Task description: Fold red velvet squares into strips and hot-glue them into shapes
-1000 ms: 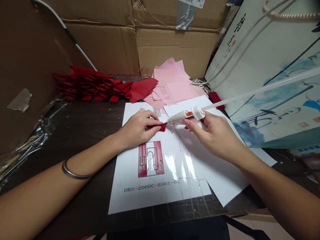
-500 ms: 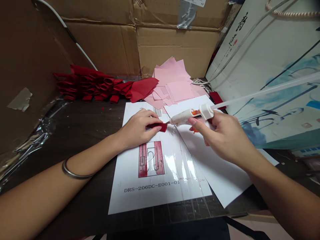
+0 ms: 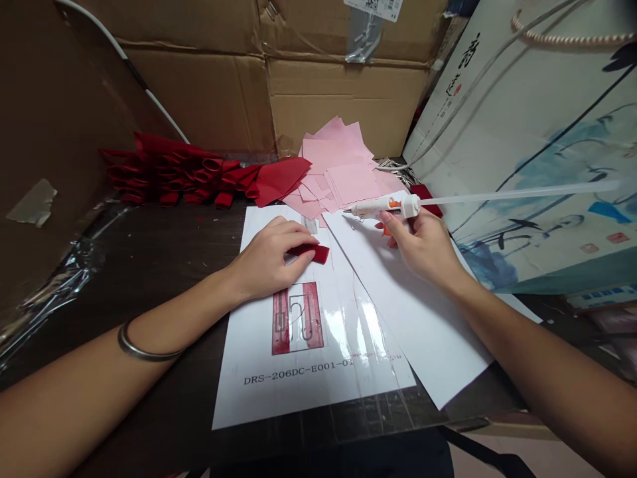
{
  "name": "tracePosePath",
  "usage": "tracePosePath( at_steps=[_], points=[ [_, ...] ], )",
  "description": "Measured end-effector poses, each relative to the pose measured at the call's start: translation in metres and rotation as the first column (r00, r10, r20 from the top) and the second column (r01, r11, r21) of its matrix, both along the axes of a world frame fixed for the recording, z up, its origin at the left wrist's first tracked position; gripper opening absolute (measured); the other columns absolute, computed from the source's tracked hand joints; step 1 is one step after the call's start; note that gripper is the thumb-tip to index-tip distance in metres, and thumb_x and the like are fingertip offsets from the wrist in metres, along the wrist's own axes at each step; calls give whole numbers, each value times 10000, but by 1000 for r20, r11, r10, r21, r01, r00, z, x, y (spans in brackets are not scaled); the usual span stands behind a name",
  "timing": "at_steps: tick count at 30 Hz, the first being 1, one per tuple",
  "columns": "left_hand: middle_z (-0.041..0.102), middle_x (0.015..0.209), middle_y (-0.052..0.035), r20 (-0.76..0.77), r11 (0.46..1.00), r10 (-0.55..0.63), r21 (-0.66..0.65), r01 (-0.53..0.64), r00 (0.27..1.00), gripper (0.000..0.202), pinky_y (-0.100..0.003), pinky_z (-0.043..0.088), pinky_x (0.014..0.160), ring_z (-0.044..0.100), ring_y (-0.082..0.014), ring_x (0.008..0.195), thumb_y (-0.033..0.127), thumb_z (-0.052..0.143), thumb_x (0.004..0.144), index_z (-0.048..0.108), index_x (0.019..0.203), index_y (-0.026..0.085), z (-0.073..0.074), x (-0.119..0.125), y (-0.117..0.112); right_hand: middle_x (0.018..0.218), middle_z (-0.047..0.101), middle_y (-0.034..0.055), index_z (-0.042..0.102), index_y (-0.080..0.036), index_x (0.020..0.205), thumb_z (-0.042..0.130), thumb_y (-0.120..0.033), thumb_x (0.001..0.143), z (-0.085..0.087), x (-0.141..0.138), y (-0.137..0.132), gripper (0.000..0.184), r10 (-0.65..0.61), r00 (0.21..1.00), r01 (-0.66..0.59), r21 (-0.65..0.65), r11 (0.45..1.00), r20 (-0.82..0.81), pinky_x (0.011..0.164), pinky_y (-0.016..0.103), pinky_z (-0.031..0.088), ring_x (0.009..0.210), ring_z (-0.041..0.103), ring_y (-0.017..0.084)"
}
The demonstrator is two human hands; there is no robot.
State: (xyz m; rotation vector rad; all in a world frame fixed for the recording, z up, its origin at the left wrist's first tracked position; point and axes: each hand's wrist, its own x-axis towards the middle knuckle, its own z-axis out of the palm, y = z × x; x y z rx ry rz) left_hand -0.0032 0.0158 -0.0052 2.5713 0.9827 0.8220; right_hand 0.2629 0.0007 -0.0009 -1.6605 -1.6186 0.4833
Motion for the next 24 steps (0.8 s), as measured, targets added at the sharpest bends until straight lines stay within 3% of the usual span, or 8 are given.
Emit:
tracePosePath(
  at_steps=[3, 8, 12, 15, 17, 21, 24],
  points=[
    [698, 1027, -67, -19, 999, -25, 39, 26, 999, 283, -408, 460, 901, 551, -234, 953, 142, 532, 811, 715, 1026, 165, 2, -1, -1, 713, 651, 45, 623, -186, 802, 556, -588, 856, 1, 0, 0, 411, -1, 1000, 1, -6, 1000, 30, 588, 340, 423, 631, 577, 183],
    [688, 1107, -44, -104, 998, -43, 49, 48, 994, 478, -463, 404, 980, 523, -260, 1048, 65, 495, 676, 684, 1093, 202, 1, -2, -1, 662, 607, 54, 620, -193, 780, 540, -614, 840, 14, 6, -6, 432, 55, 947, -33, -76, 997, 316, 510, 328, 369, 566, 534, 190],
    [700, 1099, -56, -111, 999, -17, 40, 22, 994, 422, -460, 408, 967, 570, -256, 1048, 94, 492, 744, 669, 1114, 192, -3, -2, 1, 679, 618, 98, 639, -165, 879, 489, -640, 852, 34, 9, -30, 498, 47, 789, -3, -73, 997, 613, 491, 328, 317, 560, 535, 228],
    [715, 1057, -61, -77, 999, -7, 36, 9, 997, 365, -452, 430, 938, 598, -246, 1009, 104, 486, 793, 679, 1093, 182, -4, -2, 2, 508, 524, 49, 657, -187, 837, 497, -603, 865, 49, 1, -55, 447, -37, 662, 18, 33, 999, 748, 467, 309, 235, 446, 463, 203],
    [723, 1031, -58, -42, 999, -11, 39, 13, 999, 341, -445, 444, 921, 610, -239, 986, 105, 487, 811, 688, 1074, 190, -3, -2, 3, 515, 543, 44, 651, -196, 804, 524, -538, 883, 52, -7, -64, 374, -54, 687, -52, 123, 991, 725, 467, 310, 246, 447, 479, 193],
    [736, 965, -49, 69, 997, -33, 66, 28, 997, 301, -416, 480, 887, 633, -218, 934, 99, 488, 839, 706, 1020, 198, 2, 1, 0, 718, 649, 18, 632, -193, 956, 622, -352, 872, 37, -21, -56, 180, 273, 843, -387, 170, 906, 463, 543, 298, 415, 532, 548, 139],
    [749, 964, -29, 180, 996, -66, 72, 53, 981, 283, -434, 478, 963, 660, -196, 916, 86, 502, 843, 701, 1003, 207, 6, 5, -7, 758, 660, -2, 620, -206, 1014, 678, -271, 828, 17, -28, -43, 205, 362, 877, -448, 267, 853, 315, 587, 302, 461, 503, 502, 108]
  ],
)
